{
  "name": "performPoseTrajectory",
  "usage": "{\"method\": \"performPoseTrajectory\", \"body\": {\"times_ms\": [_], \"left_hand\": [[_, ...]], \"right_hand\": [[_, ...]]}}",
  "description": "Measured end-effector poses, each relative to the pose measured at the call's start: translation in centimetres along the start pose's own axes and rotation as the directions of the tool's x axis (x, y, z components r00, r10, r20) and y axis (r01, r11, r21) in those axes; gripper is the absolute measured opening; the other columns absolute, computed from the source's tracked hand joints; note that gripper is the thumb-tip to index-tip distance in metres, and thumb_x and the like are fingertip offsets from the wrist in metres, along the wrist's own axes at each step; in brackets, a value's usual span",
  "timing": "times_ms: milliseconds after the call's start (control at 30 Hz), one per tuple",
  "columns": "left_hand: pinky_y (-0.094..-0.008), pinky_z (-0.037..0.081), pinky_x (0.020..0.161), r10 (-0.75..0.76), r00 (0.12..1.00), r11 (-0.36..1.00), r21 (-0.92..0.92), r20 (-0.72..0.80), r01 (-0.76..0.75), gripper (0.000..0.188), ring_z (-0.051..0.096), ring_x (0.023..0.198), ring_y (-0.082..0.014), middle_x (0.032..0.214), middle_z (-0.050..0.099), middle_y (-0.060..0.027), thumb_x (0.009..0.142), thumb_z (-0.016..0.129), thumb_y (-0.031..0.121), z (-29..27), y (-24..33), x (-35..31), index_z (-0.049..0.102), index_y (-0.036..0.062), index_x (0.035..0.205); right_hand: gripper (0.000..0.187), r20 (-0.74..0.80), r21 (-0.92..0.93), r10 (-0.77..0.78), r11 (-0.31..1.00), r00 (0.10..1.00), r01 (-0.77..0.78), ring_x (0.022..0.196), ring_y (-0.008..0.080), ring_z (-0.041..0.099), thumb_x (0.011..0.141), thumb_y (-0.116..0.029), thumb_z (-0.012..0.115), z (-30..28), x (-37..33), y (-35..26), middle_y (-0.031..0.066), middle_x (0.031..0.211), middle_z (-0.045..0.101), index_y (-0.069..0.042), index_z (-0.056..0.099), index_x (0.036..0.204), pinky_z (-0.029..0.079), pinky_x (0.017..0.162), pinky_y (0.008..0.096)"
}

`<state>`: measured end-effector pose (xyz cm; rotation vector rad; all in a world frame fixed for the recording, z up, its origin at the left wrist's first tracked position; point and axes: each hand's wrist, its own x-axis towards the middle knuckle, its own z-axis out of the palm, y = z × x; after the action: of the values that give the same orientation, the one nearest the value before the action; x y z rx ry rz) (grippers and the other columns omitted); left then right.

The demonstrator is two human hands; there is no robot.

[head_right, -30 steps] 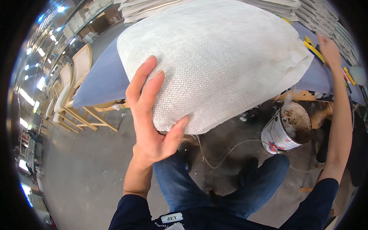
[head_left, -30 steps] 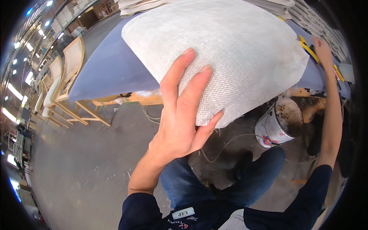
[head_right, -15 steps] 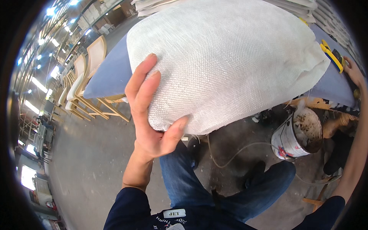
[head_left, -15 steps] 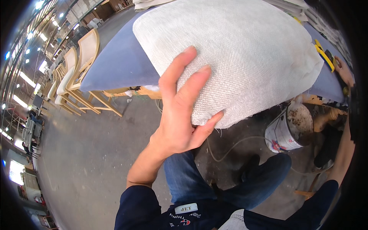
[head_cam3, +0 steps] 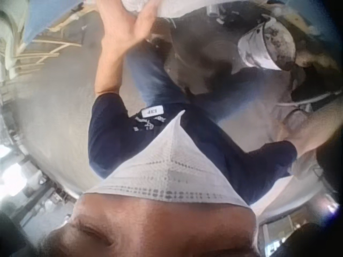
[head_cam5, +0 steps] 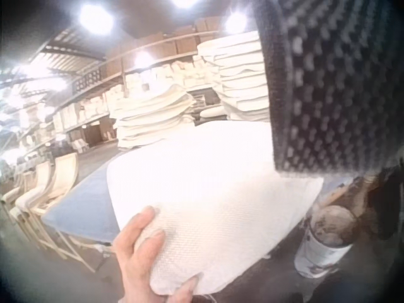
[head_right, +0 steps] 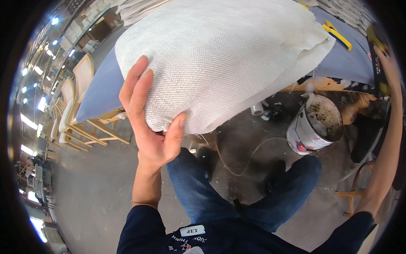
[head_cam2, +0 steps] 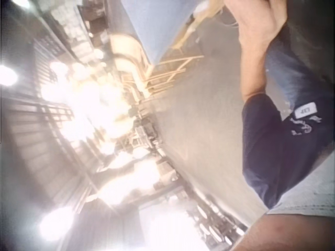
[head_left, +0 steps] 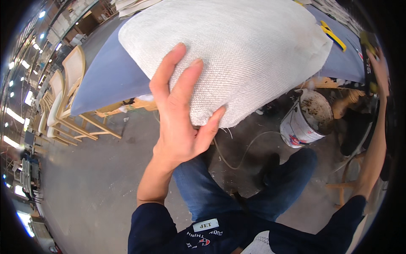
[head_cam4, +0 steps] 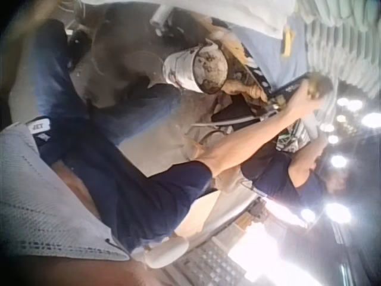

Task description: The person staples white fabric onto a chair cushion using a pneumatic staple gun and a screwdriver. They repeatedly pull, fold, and smooth the fabric edges while securing them to the cushion frame.

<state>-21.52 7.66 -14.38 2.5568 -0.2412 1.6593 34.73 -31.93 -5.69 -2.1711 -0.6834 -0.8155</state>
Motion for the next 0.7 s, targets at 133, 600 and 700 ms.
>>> {"method": "performPoseTrajectory", "body": {"times_ms": [133, 600, 700], "left_hand": [[-0.0518, 0.033, 0.118, -0.010, 1.000, 0.998, -0.062, 0.000, 0.010, 0.076, 0.038, 0.145, -0.0427, 0.158, 0.036, -0.0276, 0.086, 0.077, 0.017, 0.3, 0.5, 0.3, 0.042, 0.0012, 0.152], [-0.0506, 0.029, 0.120, 0.018, 0.999, 0.999, -0.049, 0.030, -0.017, 0.073, 0.037, 0.146, -0.0390, 0.159, 0.037, -0.0248, 0.093, 0.066, 0.032, 0.0, -0.2, 0.2, 0.040, 0.0011, 0.154], [-0.0508, 0.030, 0.119, 0.018, 0.999, 0.999, -0.027, 0.031, -0.018, 0.074, 0.037, 0.146, -0.0392, 0.158, 0.037, -0.0251, 0.094, 0.064, 0.036, -0.2, -0.4, 0.1, 0.040, 0.0011, 0.154]], "right_hand": [[0.059, 0.231, 0.732, 0.334, 0.559, 0.914, -0.389, 0.088, 0.0139, 0.063, 0.100, -0.034, 0.067, -8.8, -16.7, -7.5, 0.0077, 0.102, 0.062, 0.002, 0.051, 0.144, 0.049, 0.076, 0.0248], [0.060, 0.664, 0.748, -0.305, 0.239, 0.683, -0.620, 0.083, 0.0169, 0.066, 0.091, -0.008, 0.066, 2.5, -39.3, -35.3, 0.0112, 0.107, 0.066, 0.001, 0.047, 0.147, 0.055, 0.077, 0.0323], [0.064, 0.664, 0.732, -0.346, 0.118, 0.663, -0.671, 0.092, 0.0159, 0.068, 0.088, -0.006, 0.069, 3.4, -39.6, -35.1, 0.0121, 0.117, 0.067, 0.000, 0.047, 0.148, 0.056, 0.081, 0.0314]]}}
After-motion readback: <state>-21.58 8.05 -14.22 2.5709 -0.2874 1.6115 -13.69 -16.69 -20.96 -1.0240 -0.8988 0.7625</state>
